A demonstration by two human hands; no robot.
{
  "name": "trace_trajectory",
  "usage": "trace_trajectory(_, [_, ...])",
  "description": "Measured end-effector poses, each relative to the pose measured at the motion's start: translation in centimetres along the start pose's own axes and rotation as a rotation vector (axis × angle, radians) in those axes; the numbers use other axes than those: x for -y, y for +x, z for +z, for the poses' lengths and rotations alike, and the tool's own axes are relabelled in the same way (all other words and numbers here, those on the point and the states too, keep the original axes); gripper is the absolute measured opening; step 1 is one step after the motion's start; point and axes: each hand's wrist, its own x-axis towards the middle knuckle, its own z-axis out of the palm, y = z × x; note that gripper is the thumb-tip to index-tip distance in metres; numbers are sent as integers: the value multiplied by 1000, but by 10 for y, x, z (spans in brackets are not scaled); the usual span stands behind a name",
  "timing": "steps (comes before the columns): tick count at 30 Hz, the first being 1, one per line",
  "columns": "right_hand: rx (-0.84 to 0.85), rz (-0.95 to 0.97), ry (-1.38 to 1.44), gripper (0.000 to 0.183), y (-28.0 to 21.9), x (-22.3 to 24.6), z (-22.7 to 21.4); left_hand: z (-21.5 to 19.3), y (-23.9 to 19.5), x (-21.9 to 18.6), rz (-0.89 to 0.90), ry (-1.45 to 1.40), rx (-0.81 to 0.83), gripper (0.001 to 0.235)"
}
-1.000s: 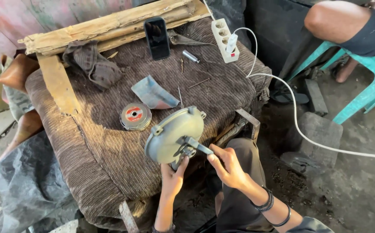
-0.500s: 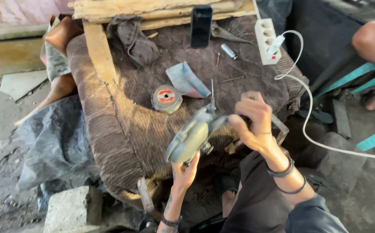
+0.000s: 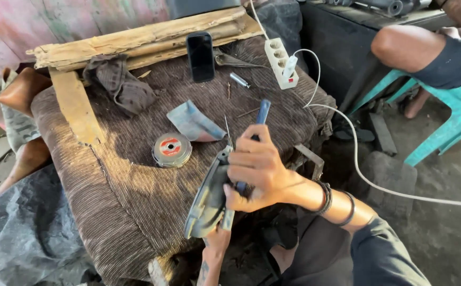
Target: Disassembling a motorcycle clutch assembly and cleaning the housing using a screwdriver and sandpaper.
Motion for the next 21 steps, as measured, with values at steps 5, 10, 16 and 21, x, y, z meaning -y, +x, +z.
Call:
trace_trajectory(5, [-117, 4, -116, 37, -21, -36, -3, 70, -2, -9, -506, -1001, -109, 40])
trace_trajectory(10, [-57, 9, -119, 39, -19, -46, -8, 41, 14, -9, -896, -1403, -70, 37])
trace_trajectory(16, [-110, -57, -91, 36, -19, -15, 6, 7, 24, -10, -1261, -1798, -71, 36])
trace_trajectory(21, [-51, -47, -136, 37, -27, -15, 8, -13, 45, -1, -1483, -2139, -84, 37])
